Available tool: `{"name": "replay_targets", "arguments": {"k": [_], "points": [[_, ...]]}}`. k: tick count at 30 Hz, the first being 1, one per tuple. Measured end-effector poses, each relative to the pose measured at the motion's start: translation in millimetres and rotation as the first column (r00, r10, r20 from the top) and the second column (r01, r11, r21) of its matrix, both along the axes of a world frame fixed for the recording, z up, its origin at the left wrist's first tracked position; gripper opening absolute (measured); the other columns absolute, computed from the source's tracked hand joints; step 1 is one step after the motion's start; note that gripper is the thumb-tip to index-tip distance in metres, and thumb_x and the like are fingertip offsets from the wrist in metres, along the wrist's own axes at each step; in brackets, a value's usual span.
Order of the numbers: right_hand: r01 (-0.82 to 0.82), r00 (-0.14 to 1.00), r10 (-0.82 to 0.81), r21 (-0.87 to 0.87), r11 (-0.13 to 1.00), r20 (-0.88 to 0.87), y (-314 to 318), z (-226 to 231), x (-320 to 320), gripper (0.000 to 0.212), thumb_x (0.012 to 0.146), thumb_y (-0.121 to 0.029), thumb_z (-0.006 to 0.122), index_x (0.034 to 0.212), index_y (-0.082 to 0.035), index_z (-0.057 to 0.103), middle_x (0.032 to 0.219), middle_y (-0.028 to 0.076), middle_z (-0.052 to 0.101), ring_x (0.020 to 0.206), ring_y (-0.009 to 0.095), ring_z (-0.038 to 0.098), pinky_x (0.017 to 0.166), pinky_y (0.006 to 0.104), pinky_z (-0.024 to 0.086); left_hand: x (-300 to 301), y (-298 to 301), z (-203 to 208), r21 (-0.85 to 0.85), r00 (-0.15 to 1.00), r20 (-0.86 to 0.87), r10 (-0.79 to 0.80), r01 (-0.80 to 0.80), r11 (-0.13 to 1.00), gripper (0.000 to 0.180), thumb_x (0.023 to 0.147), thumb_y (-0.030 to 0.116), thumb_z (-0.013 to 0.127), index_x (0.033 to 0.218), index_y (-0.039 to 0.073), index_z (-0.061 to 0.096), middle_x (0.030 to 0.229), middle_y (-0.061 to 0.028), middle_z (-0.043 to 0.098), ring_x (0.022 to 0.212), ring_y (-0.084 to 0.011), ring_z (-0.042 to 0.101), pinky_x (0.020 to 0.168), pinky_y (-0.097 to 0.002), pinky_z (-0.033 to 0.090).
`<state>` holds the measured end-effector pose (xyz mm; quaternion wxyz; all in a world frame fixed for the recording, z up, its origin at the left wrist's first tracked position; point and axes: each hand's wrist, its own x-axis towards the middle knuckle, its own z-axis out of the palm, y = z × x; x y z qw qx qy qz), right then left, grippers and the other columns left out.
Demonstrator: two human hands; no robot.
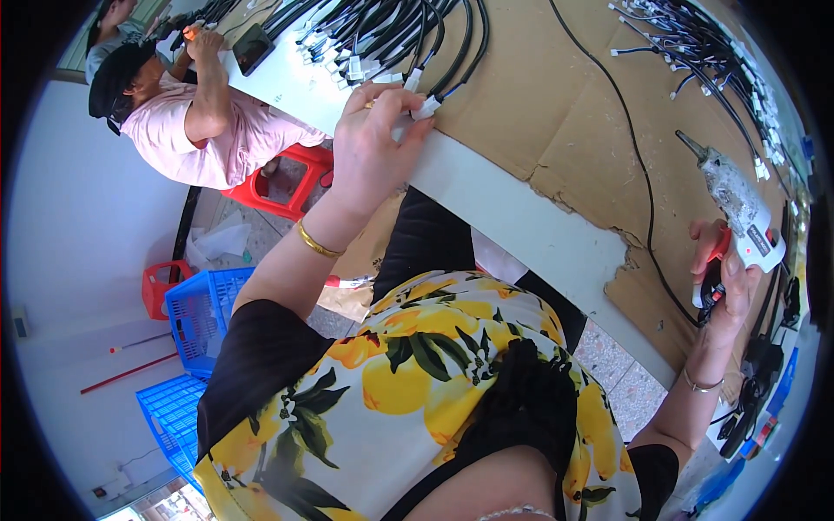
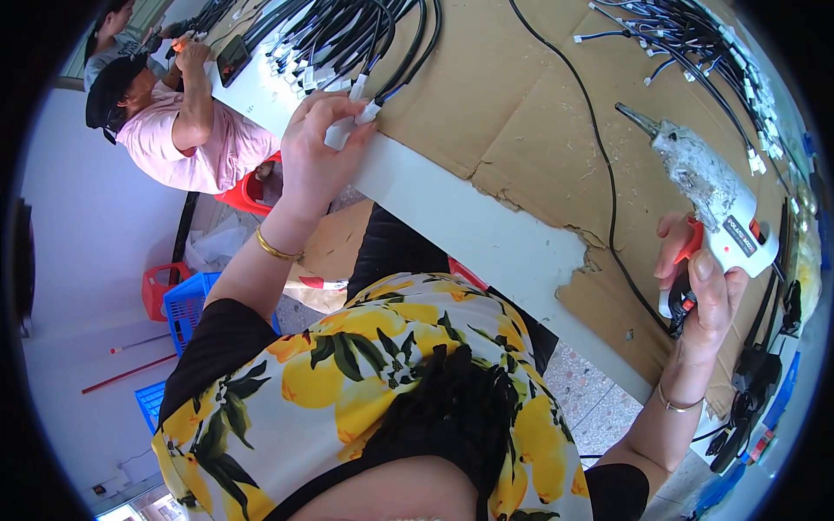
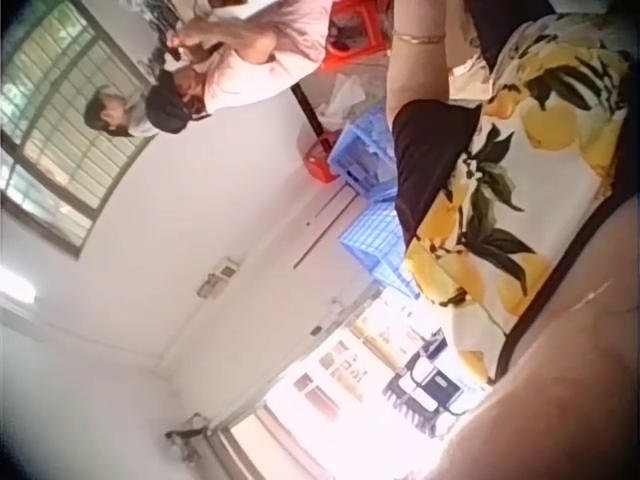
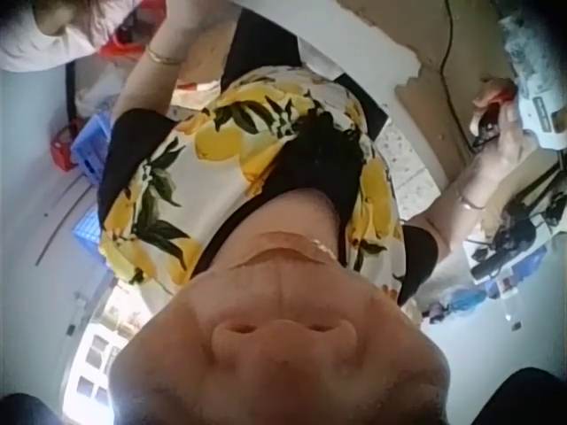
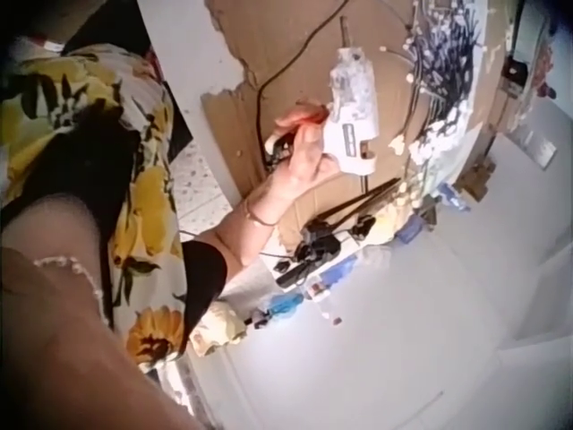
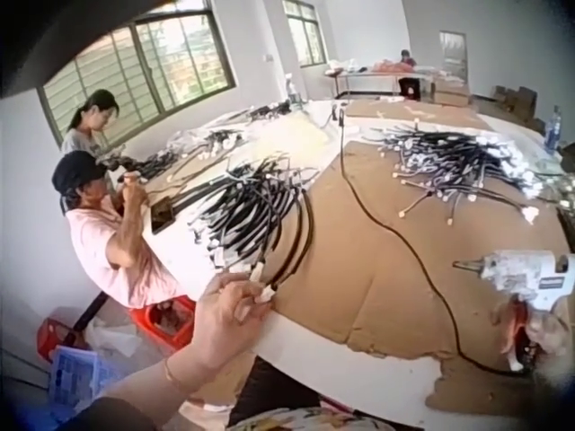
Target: Applying hot glue to small white connectors and attaching them to the ends of wire bundles.
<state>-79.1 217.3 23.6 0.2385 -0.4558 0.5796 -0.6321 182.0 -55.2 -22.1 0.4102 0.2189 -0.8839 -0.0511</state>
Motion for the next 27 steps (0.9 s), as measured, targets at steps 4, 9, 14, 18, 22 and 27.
{"name": "replay_targets", "arguments": {"k": [4, 9, 14, 18, 22, 27], "points": [[0.028, 1.000, -0.028, 0.003, 1.000, -0.003, -5, 3, 8, 0.040, 0.078, -0.035, 0.054, 0.096, 0.001, 0.049, 0.051, 0.003, 0.045, 0.045, 0.009, 0.039, 0.069, 0.0325, 0.036, 5, 0, -4, -0.058, 0.999, 0.043, -0.006, 0.009, 0.998, 0.024, 0.061, 0.003, 0.070, 0.081, 0.004, 0.057, 0.078, -0.0066, 0.062, 0.087, -0.0255, 0.059, 0.077, -0.0360, 0.047], [0.025, 1.000, -0.025, 0.002, 1.000, -0.004, -5, -1, 4, 0.045, 0.078, -0.035, 0.053, 0.103, 0.003, 0.049, 0.050, 0.002, 0.044, 0.044, 0.009, 0.038, 0.068, 0.0318, 0.035, 10, -2, -10, -0.025, 0.999, 0.034, -0.023, 0.024, 0.999, 0.028, 0.062, 0.004, 0.070, 0.086, 0.004, 0.056, 0.082, -0.0067, 0.063, 0.090, -0.0261, 0.059, 0.080, -0.0372, 0.046], [0.035, 0.999, -0.035, -0.006, 0.999, -0.009, -5, -2, 1, 0.054, 0.078, -0.036, 0.052, 0.112, 0.006, 0.046, 0.049, 0.001, 0.043, 0.044, 0.008, 0.036, 0.067, 0.0313, 0.035, 17, 0, -2, -0.006, 1.000, -0.030, -0.006, 0.006, 1.000, 0.027, 0.062, 0.001, 0.068, 0.085, 0.004, 0.055, 0.085, -0.0073, 0.063, 0.089, -0.0254, 0.059, 0.078, -0.0353, 0.047], [0.038, 0.998, -0.039, 0.010, 0.999, 0.057, -7, -4, -1, 0.061, 0.078, -0.038, 0.051, 0.117, 0.008, 0.043, 0.049, 0.001, 0.042, 0.043, 0.008, 0.033, 0.065, 0.0295, 0.033, 18, -5, -2, -0.032, 0.996, 0.055, 0.074, -0.072, 0.997, 0.025, 0.063, -0.001, 0.066, 0.084, 0.004, 0.055, 0.083, -0.0080, 0.062, 0.083, -0.0253, 0.059, 0.074, -0.0338, 0.047], [-0.025, 0.978, 0.028, -0.021, 0.999, 0.206, -2, -9, -14, 0.065, 0.079, -0.040, 0.051, 0.122, 0.008, 0.039, 0.057, 0.003, 0.046, 0.043, 0.007, 0.033, 0.063, 0.0273, 0.031, 16, -12, -4, 0.012, 0.996, 0.017, 0.083, -0.084, 0.996, 0.023, 0.063, -0.002, 0.066, 0.082, 0.004, 0.055, 0.079, -0.0090, 0.061, 0.075, -0.0260, 0.058, 0.067, -0.0333, 0.047], [-0.010, 0.924, 0.031, -0.057, 0.998, 0.382, 4, -16, -23, 0.068, 0.079, -0.041, 0.055, 0.123, 0.007, 0.038, 0.071, 0.005, 0.055, 0.040, 0.006, 0.035, 0.059, 0.0246, 0.032, 11, -29, 2, -0.060, 0.991, -0.031, 0.127, -0.129, 0.990, 0.021, 0.063, -0.002, 0.066, 0.080, 0.004, 0.056, 0.075, -0.0092, 0.061, 0.072, -0.0269, 0.059, 0.064, -0.0336, 0.047]]}}
